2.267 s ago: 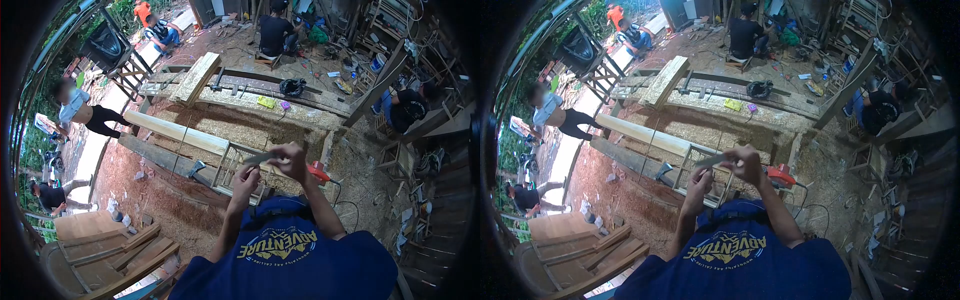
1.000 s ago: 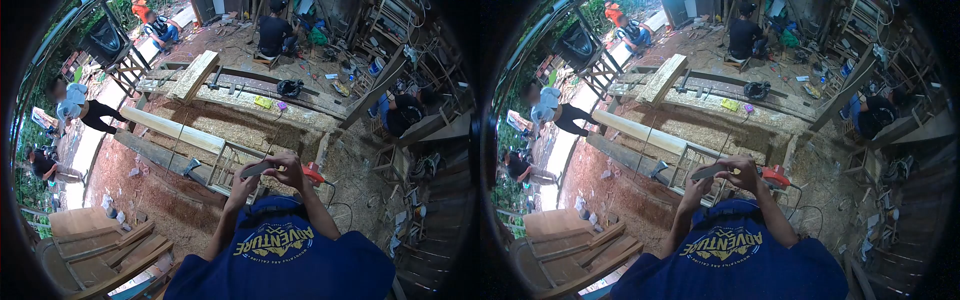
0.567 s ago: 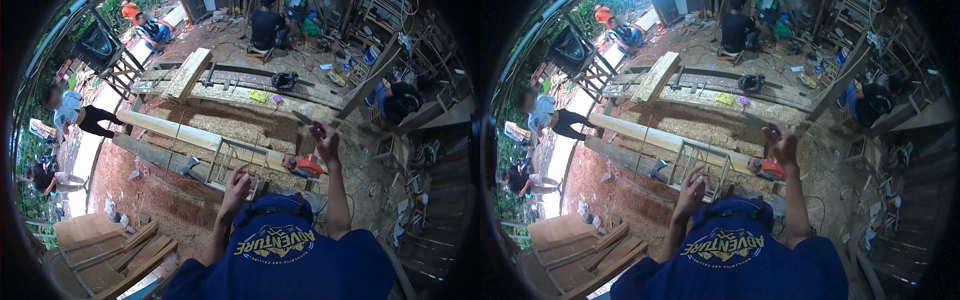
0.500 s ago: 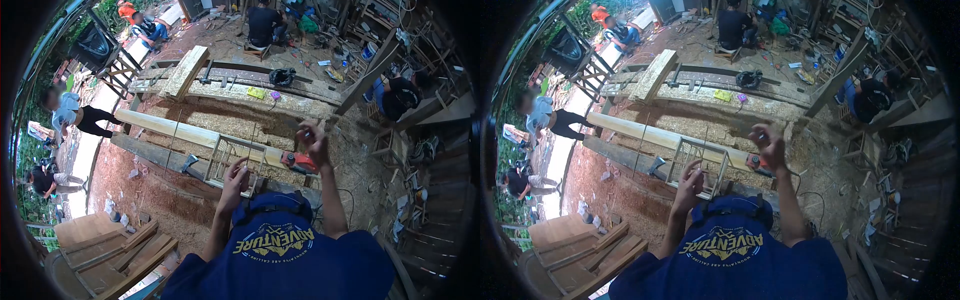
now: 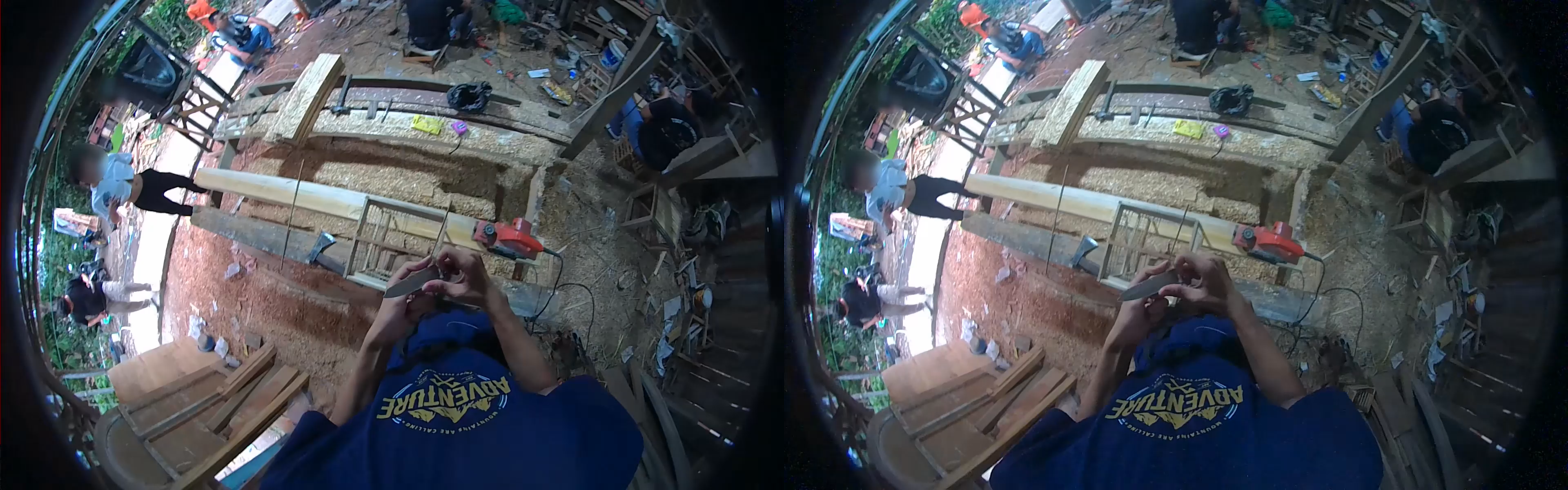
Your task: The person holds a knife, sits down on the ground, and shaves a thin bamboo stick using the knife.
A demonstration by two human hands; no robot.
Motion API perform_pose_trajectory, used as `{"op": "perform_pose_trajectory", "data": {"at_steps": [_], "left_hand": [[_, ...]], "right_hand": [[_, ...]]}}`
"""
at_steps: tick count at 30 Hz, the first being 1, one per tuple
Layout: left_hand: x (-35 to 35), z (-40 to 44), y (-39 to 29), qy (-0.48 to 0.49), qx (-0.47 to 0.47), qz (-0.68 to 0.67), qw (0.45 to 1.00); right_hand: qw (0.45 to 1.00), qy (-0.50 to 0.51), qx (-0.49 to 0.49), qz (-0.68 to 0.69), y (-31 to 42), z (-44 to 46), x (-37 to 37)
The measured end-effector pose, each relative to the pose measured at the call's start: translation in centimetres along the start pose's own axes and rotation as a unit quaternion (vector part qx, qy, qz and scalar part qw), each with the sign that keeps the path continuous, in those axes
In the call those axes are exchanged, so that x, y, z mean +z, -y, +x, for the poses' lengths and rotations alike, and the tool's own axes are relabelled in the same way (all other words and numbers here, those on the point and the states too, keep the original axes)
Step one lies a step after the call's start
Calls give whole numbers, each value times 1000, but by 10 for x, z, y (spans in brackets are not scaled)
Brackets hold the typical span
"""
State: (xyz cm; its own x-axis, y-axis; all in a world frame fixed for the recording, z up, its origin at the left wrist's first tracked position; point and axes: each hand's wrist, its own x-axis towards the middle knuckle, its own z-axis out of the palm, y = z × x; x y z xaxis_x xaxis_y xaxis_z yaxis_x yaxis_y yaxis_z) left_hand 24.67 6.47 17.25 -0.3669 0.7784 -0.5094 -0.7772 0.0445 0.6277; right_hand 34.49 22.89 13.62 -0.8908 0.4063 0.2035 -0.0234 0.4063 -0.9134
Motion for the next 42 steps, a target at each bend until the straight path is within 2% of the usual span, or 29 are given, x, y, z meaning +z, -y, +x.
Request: {"op": "perform_pose_trajectory", "data": {"at_steps": [2, 3, 4, 6, 7, 8, 9, 10, 11, 13, 14, 15, 16, 17, 18, 19, 21, 24, 27, 31, 34, 42], "left_hand": [[-1, -16, -8, -31, 13, -7, 999], [-10, -20, -4, -18, 15, 7, 1000], [-22, -24, 4, -5, 17, 21, 1000], [-26, -41, 14, 18, 9, 80, 997], [-30, -44, 24, 3, 7, 67, 998], [-31, -42, 26, -56, 31, 56, 996], [-34, -41, 27, -115, 50, 45, 991], [-39, -39, 25, -120, 73, 23, 990], [-45, -35, 22, -123, 97, 1, 988], [-51, -31, 12, -99, 114, 31, 988], [-50, -28, 7, -89, 128, 42, 987], [-49, -26, 1, -77, 145, 55, 985], [-43, -27, -7, -70, 155, 79, 982], [-34, -30, -17, -61, 165, 105, 979], [-31, -32, -19, -52, 162, 99, 980], [-28, -34, -22, -43, 160, 93, 982], [-27, -36, -23, -22, 134, 19, 991], [-24, -40, -24, -9, 125, 52, 991], [-27, -44, -26, 17, 121, 61, 991], [-29, -38, -19, 33, 139, 43, 989], [-32, -36, -19, 50, 145, 1, 988], [-31, -46, -30, 27, 138, -4, 990]], "right_hand": [[999, -27, -15, -18, -5, 7, 6], [998, -10, 53, -35, -27, 7, 8], [946, -137, 93, 278, -56, 12, 23], [959, -225, 78, 152, -83, 30, -15], [960, -268, 58, 53, -104, 36, -30], [958, -235, 88, 140, -48, 44, -45], [963, -225, 73, 130, -46, 47, -47], [976, -186, 82, 82, -34, 48, -48], [985, -146, 89, 32, -23, 48, -48], [993, -80, 70, 44, -11, 46, -28], [990, -51, 71, 109, 9, 38, -15], [989, -47, 29, 139, 4, 31, 9], [983, -4, 63, 173, 13, 24, 28], [991, 61, 75, 95, 29, 22, 35], [997, 67, 4, 49, 49, 24, 41], [997, 56, -35, 27, 48, 27, 46], [996, 54, -44, 58, 47, 32, 42], [991, 35, -131, -20, 43, 31, 29], [990, -17, -122, -71, 29, 28, 14], [994, -36, -58, -87, 30, 21, 11], [994, -63, -56, -66, 29, 20, 15], [979, -79, -136, -130, 34, 29, 23]]}}
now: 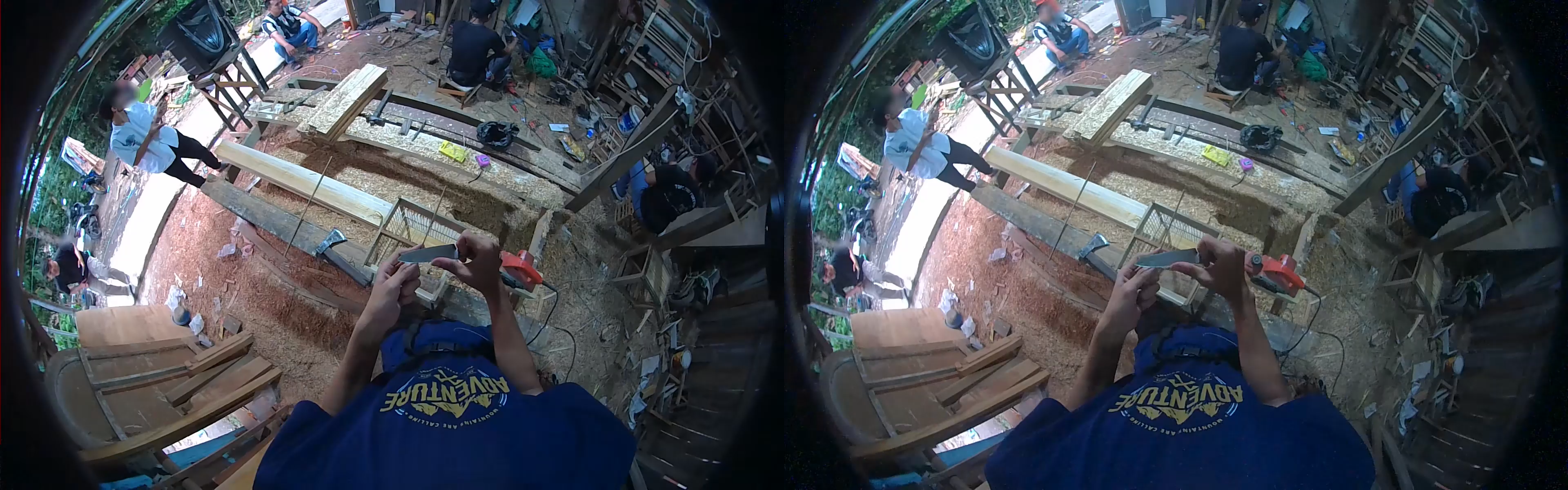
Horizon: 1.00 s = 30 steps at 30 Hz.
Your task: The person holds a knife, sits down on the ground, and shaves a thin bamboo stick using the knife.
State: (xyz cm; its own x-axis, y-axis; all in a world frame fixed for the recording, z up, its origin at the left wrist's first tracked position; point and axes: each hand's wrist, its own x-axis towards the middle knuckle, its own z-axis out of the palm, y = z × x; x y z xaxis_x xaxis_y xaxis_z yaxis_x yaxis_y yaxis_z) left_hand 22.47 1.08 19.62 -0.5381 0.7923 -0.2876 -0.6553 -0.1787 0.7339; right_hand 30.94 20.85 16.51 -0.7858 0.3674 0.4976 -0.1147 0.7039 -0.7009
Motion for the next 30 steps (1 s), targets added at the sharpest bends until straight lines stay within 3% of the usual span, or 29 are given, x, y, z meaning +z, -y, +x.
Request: {"op": "perform_pose_trajectory", "data": {"at_steps": [1, 3, 5, 7, 10, 13, 17, 24, 30], "left_hand": [[1, -2, -1, -3, 2, -3, 1000], [3, -18, -7, -7, -31, 17, 999], [-3, -36, 0, -32, -51, 25, 998], [-21, -50, 17, -79, -58, 29, 995], [-34, -38, 18, -98, 2, 11, 995], [-14, -15, 4, -100, 36, 10, 994], [-4, 18, 2, -97, 67, 65, 991], [5, 41, 16, -76, 77, 105, 989], [10, 38, 19, -86, 47, 111, 989]], "right_hand": [[1000, 5, -6, -2, 0, 1, 0], [970, -118, 168, 127, -26, -7, 16], [943, -278, 175, 55, -102, 3, -20], [935, -260, 239, -38, -105, 10, -84], [949, -214, 147, -179, -70, 18, -104], [957, -145, 239, -72, -67, -1, -66], [959, -60, 276, 34, -32, -12, -16], [957, -1, 268, 109, -16, -27, 3], [919, 14, 267, 290, 2, -28, -10]]}}
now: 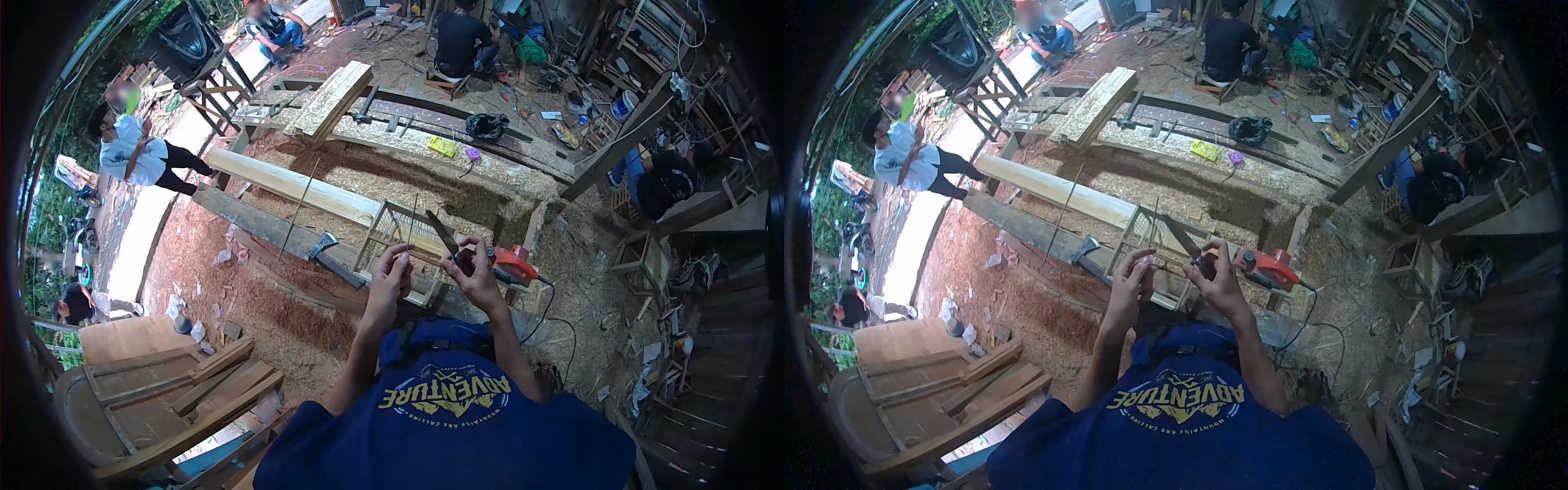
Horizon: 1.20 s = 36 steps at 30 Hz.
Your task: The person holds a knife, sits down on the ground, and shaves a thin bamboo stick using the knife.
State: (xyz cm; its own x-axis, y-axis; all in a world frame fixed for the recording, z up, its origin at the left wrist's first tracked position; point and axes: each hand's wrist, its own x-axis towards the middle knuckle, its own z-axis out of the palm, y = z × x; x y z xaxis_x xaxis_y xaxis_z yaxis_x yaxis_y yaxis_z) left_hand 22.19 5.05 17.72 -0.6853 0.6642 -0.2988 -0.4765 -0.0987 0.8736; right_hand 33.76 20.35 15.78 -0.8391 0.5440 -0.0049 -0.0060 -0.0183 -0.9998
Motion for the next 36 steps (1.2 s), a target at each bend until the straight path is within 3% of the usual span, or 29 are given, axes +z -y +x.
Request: {"op": "perform_pose_trajectory", "data": {"at_steps": [5, 18, 22, 29, 32, 35, 36], "left_hand": [[-5, 5, 5, 15, -9, -28, 999], [1, 4, 6, 8, -5, 10, 1000], [-5, 7, 14, 50, -7, 9, 999], [-14, -5, 16, 65, -21, -7, 998], [-18, -7, 22, 84, -19, -25, 996], [-14, -17, 16, 67, -58, -73, 993], [-13, -24, 16, 70, -61, -24, 995]], "right_hand": [[1000, 21, 11, 17, 4, 2, -2], [987, 33, -33, -155, 16, 1, 6], [957, 31, -174, -231, -5, 5, 12], [928, 53, -245, -277, -19, 19, 3], [924, 38, -258, -281, -28, 17, 4], [924, -58, -253, -283, -54, 25, -16], [971, -103, -175, -126, -69, 30, -25]]}}
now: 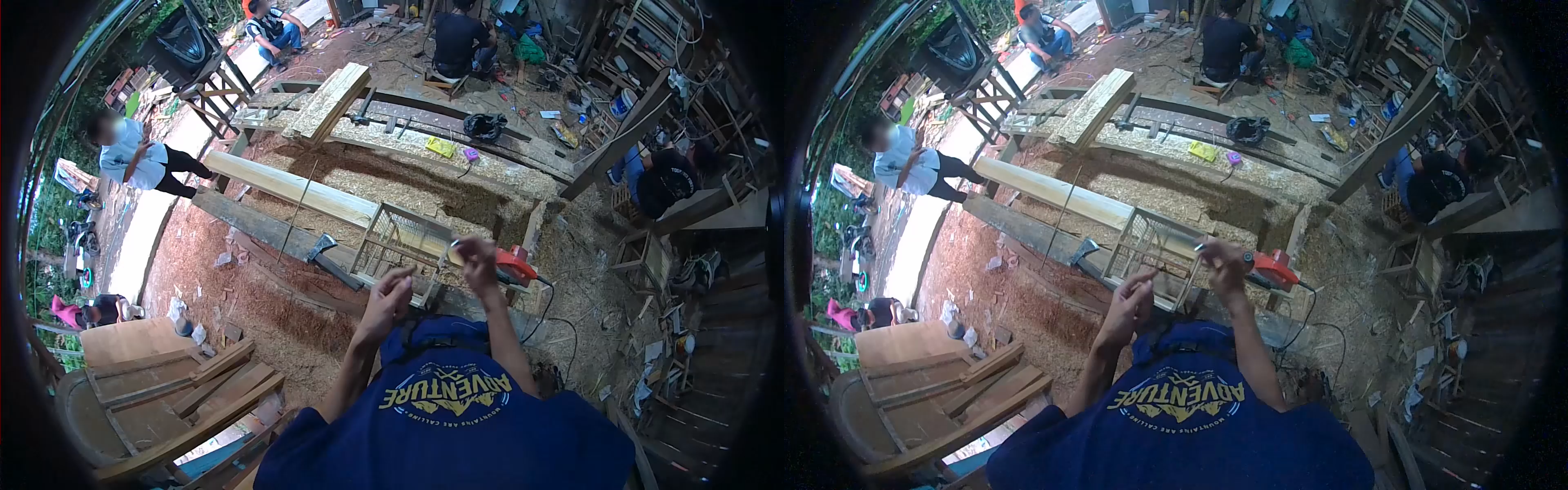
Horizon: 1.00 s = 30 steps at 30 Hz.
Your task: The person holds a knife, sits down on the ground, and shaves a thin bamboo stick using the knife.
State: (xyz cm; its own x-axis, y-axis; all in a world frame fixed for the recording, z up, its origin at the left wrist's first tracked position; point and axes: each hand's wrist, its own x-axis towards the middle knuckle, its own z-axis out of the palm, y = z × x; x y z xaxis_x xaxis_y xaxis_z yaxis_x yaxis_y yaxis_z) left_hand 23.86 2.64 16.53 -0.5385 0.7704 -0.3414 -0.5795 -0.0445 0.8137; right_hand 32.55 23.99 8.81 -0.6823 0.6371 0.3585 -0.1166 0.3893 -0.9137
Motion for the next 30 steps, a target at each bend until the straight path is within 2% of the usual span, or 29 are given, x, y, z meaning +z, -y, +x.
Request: {"op": "perform_pose_trajectory", "data": {"at_steps": [2, 5, 7, 9, 13, 14, 15, 20, 23, 30], "left_hand": [[3, -16, 6, 1, -15, 97, 995], [-5, -11, 15, -88, 1, 27, 996], [-7, 3, 4, -99, 21, 26, 995], [-5, 16, -2, -70, 46, -6, 996], [7, 36, -8, -39, 78, 30, 996], [11, 37, -11, -39, 75, 55, 995], [13, 38, -7, -21, 94, 24, 995], [11, 32, 5, -40, 57, 16, 997], [13, 23, 6, -72, 30, -3, 997], [7, 19, 3, -94, 57, -51, 993]], "right_hand": [[980, -84, 37, -174, -12, 12, -37], [967, -128, 39, -216, -1, 21, -63], [987, -98, 45, -117, -9, 18, -50], [991, -37, 125, -6, 0, 16, -37], [998, 26, 37, -47, 65, 12, 10], [995, 73, 33, -63, 67, 10, 16], [996, 88, 30, -20, 70, 8, 24], [989, 144, -7, -45, 76, 6, 22], [987, 147, -40, -55, 62, -3, 28], [982, 162, -31, -91, 72, 4, 26]]}}
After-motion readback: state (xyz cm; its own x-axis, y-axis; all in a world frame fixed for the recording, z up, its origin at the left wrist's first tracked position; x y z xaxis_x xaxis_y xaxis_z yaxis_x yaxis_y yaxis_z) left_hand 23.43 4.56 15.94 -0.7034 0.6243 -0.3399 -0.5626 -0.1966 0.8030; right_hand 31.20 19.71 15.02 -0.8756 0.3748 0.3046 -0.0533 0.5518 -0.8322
